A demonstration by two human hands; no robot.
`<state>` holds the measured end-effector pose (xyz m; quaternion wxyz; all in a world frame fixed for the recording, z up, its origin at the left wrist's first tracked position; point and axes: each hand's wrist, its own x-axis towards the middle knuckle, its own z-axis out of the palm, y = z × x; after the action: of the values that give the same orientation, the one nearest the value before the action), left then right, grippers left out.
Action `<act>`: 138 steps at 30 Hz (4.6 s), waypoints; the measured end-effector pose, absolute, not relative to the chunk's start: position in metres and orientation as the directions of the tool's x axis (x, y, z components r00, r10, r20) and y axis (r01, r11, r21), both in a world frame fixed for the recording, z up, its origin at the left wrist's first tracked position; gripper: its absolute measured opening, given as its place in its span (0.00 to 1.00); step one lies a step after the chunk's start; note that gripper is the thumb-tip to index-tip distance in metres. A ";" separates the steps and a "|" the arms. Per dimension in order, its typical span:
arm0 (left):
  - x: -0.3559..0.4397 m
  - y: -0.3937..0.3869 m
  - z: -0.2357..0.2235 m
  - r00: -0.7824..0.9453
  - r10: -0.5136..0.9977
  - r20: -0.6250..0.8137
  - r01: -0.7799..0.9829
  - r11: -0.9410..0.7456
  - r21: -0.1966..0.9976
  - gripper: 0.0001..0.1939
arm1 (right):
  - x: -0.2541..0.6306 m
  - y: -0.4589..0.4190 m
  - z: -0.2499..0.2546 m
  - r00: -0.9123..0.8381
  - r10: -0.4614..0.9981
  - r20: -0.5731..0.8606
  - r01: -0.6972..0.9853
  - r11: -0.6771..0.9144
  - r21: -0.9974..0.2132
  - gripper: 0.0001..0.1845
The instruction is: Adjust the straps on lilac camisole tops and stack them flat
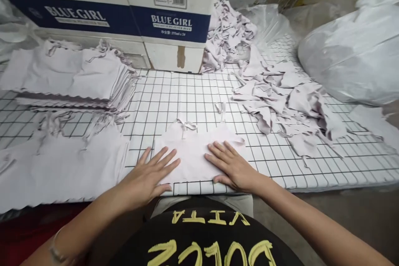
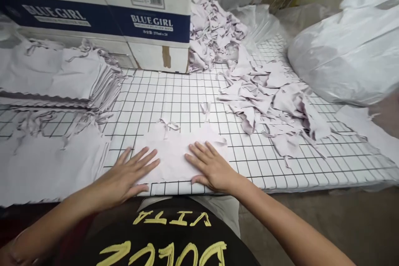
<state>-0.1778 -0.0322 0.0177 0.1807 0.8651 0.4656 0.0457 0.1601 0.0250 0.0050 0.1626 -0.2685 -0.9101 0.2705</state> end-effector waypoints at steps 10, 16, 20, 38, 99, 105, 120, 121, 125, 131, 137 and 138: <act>-0.027 0.042 0.021 0.951 0.303 0.059 0.252 -0.873 0.418 0.35 | 0.166 0.196 0.022 -0.047 0.957 -0.287 0.586 -0.207 -0.784 0.18; -0.001 0.054 -0.006 0.977 0.215 -0.009 0.198 -0.880 0.431 0.38 | 0.155 0.254 0.039 -0.266 0.779 -0.568 0.286 -0.499 -0.818 0.14; -0.005 0.053 -0.004 0.975 0.220 -0.022 0.205 -0.862 0.464 0.38 | 0.168 0.283 0.059 -0.303 0.768 -0.564 0.119 -0.557 -0.822 0.15; 0.026 0.071 0.039 0.567 0.691 -0.448 -0.686 0.697 0.208 0.22 | 0.236 0.029 0.100 -0.774 0.614 -0.153 0.150 -0.057 -0.987 0.27; -0.014 0.045 0.012 0.302 0.944 -0.132 0.711 -0.131 0.691 0.10 | 0.178 0.088 0.005 -0.513 0.858 0.031 0.101 0.096 -0.990 0.13; -0.016 0.042 0.011 0.328 0.944 -0.043 0.710 -0.216 0.670 0.10 | 0.182 0.082 0.005 -0.550 0.835 0.018 0.157 0.125 -0.980 0.12; -0.014 0.041 0.009 0.321 0.944 -0.073 0.681 -0.177 0.711 0.10 | 0.176 0.072 -0.003 -0.534 0.838 0.113 0.144 0.222 -0.964 0.06; -0.013 0.042 0.009 0.318 0.944 -0.087 0.676 -0.161 0.720 0.10 | 0.175 0.071 -0.005 -0.527 0.843 0.106 0.141 0.209 -0.968 0.06; -0.013 0.043 0.010 0.312 0.941 -0.129 0.665 -0.119 0.737 0.10 | 0.170 0.067 -0.011 -0.471 0.881 0.051 0.065 0.092 -0.994 0.08; -0.009 0.046 0.006 0.345 0.926 -0.154 0.715 -0.153 0.682 0.10 | 0.159 0.077 -0.009 -0.505 0.861 -0.064 -0.063 -0.111 -0.992 0.26; -0.023 0.032 0.006 0.317 0.948 -0.026 0.839 -0.267 0.474 0.20 | 0.158 0.114 0.007 -0.174 0.975 0.138 0.527 0.211 -0.823 0.25; -0.034 0.025 0.008 0.255 0.967 0.025 0.875 -0.242 0.418 0.27 | 0.165 0.113 0.012 -0.130 0.968 0.215 0.665 0.246 -0.705 0.22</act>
<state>-0.0337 0.0245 0.0080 0.1621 0.7755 0.5938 0.1404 0.1649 0.1133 0.0120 0.3319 -0.5701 -0.7161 0.2281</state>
